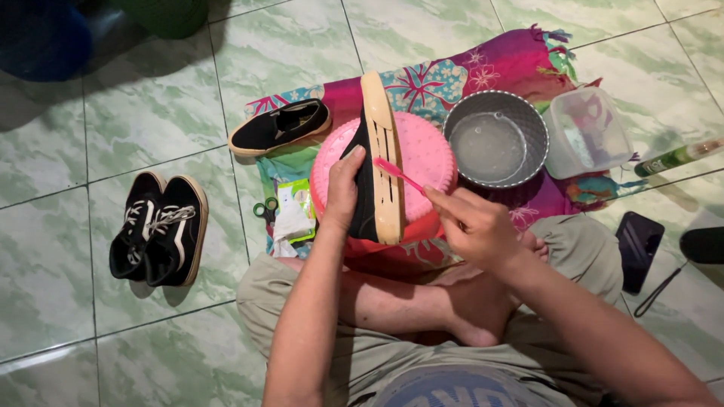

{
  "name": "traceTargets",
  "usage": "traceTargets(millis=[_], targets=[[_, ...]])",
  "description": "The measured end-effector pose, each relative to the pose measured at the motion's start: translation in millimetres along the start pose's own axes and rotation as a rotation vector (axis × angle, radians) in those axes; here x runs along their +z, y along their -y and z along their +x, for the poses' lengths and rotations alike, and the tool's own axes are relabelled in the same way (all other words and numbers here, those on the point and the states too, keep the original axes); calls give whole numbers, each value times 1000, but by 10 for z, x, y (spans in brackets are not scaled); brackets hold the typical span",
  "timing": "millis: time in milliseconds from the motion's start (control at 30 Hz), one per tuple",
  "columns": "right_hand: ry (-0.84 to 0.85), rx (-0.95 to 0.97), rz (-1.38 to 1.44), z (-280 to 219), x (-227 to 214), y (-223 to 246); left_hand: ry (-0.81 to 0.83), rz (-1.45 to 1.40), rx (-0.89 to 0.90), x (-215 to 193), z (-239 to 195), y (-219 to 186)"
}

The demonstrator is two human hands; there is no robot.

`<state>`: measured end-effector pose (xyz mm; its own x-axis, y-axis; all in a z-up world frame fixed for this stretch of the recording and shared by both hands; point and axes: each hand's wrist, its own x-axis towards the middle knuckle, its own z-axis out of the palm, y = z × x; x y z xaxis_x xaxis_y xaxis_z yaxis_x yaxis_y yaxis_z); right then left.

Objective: The person scrubs a black slip-on shoe with a pink toothbrush, repeatedly dipping it into a metal bowl of water. They clean the upper fabric, the sole, and the edges of the shoe while sitting on the floor.

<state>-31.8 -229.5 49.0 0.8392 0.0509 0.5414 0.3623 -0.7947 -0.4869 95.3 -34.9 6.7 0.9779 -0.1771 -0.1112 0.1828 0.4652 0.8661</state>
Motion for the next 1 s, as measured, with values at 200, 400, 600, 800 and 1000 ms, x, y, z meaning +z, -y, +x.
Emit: traceTargets(millis=[200, 400, 600, 800, 1000], targets=[[-132, -79, -40, 181, 340, -368, -22, 58, 11, -114, 104, 138], [-236, -110, 101, 235, 490, -533, -47, 92, 15, -45, 34, 57], [-205, -74, 224, 37, 511, -729, -86, 135, 21, 18, 9, 50], [-222, -74, 267, 313, 517, -560, -93, 249, 62, -44, 49, 135], [-83, -86, 16, -162, 88, -239, -90, 178, 42, 30, -17, 11]])
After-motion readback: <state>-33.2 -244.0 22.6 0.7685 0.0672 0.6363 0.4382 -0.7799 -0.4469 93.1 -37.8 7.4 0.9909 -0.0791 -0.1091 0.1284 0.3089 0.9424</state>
